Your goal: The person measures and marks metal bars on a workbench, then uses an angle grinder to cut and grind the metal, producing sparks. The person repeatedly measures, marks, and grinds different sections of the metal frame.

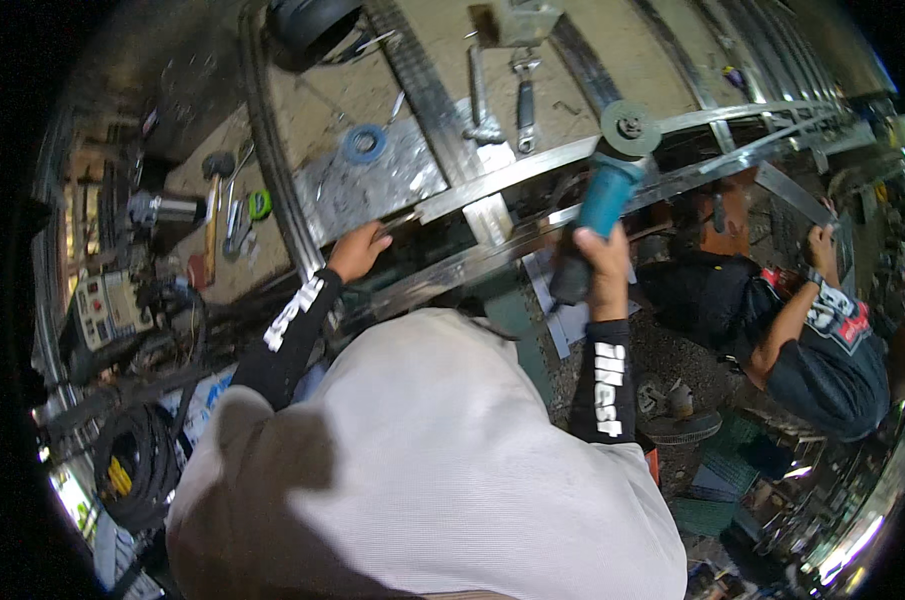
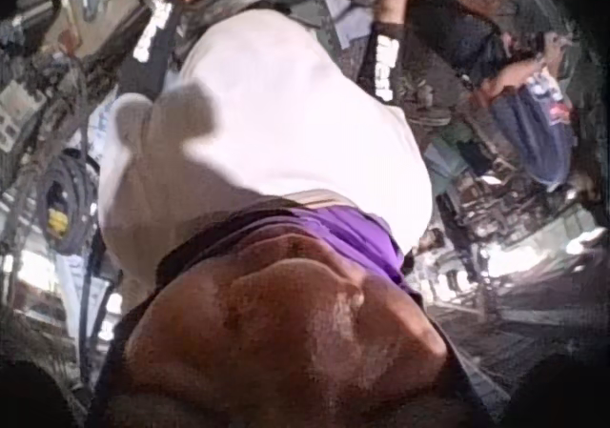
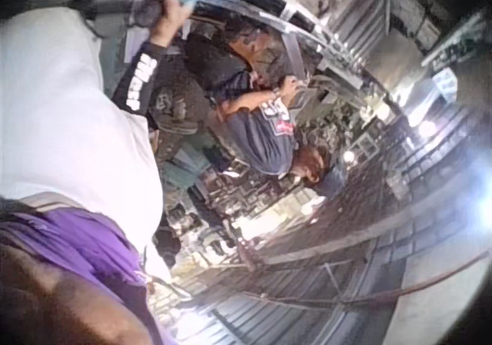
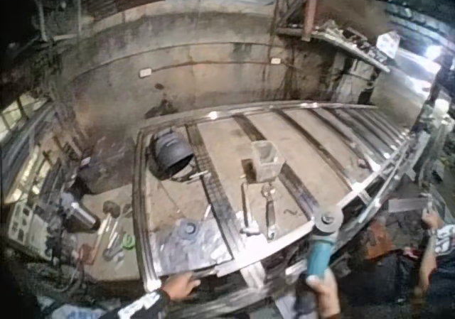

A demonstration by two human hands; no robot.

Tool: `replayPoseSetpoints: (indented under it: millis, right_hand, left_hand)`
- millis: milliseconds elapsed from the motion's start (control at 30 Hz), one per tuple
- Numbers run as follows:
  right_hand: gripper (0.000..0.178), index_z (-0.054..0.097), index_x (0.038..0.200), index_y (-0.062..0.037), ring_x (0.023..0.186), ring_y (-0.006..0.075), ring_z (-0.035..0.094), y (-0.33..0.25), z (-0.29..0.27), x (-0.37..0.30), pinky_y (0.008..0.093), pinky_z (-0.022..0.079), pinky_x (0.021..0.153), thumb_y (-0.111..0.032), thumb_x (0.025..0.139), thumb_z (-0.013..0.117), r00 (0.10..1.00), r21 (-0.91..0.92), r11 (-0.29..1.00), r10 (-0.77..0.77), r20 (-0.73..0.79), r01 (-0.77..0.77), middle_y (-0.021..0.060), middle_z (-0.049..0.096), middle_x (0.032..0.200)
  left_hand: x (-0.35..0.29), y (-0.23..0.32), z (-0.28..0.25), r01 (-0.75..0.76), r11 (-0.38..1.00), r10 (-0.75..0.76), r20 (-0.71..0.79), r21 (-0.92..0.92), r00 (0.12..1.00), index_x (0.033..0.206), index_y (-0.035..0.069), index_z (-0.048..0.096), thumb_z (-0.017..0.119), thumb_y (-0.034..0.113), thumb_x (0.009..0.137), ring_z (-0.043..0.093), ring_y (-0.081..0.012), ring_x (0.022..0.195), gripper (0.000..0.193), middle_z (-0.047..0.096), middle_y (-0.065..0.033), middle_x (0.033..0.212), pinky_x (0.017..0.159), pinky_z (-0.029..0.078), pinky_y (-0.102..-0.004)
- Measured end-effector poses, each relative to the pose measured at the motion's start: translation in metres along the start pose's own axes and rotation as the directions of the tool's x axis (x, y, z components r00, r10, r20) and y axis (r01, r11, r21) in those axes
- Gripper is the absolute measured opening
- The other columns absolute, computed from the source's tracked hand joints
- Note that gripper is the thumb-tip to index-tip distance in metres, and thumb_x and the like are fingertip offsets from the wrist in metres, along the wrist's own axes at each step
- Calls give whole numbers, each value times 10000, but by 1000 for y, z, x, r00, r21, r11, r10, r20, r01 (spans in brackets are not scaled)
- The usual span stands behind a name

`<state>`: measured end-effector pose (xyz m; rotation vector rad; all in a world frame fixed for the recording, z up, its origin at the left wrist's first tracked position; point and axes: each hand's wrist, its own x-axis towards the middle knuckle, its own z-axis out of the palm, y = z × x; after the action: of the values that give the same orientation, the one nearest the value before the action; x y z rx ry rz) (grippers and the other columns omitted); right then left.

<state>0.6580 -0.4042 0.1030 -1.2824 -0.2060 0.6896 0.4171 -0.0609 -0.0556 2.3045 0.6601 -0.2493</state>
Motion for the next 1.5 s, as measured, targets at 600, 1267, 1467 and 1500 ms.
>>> replayPoseSetpoints:
  millis: [600,1267,1467,1500]
  right_hand:
    - [740,571,1290,-28,912,276,696,19,-7,20,433,577,851,-702,1022,425,958,29,960,280,-55,-279,154,692,1059]
    - [781,563,1379,62,890,137,645,114,54,24,290,550,785,-617,995,610,806,-588,604,573,-149,-538,79,669,1077]
    - [816,558,1384,68,913,129,639,110,45,35,292,543,806,-649,995,581,789,-678,502,585,-191,-536,77,665,1090]
    - [825,557,1383,71,914,128,640,108,46,36,292,543,809,-657,994,575,805,-706,493,562,-187,-508,79,665,1088]
  left_hand:
    - [18,-3,20,33,999,-34,11,17,999,1074,58,694,637,399,1000,707,-402,959,354,746,-175,992,832,546,-512]
    - [25,-8,33,29,1000,-29,-28,0,999,1019,110,697,657,390,971,719,-366,966,288,749,-148,972,824,554,-514]
    - [27,-10,35,33,999,-33,-26,-3,999,1055,122,697,661,370,968,716,-369,979,265,749,-151,995,835,555,-509]
    - [27,-11,35,32,999,-32,-26,0,999,1069,125,706,664,384,963,718,-363,982,282,751,-147,1005,838,558,-508]
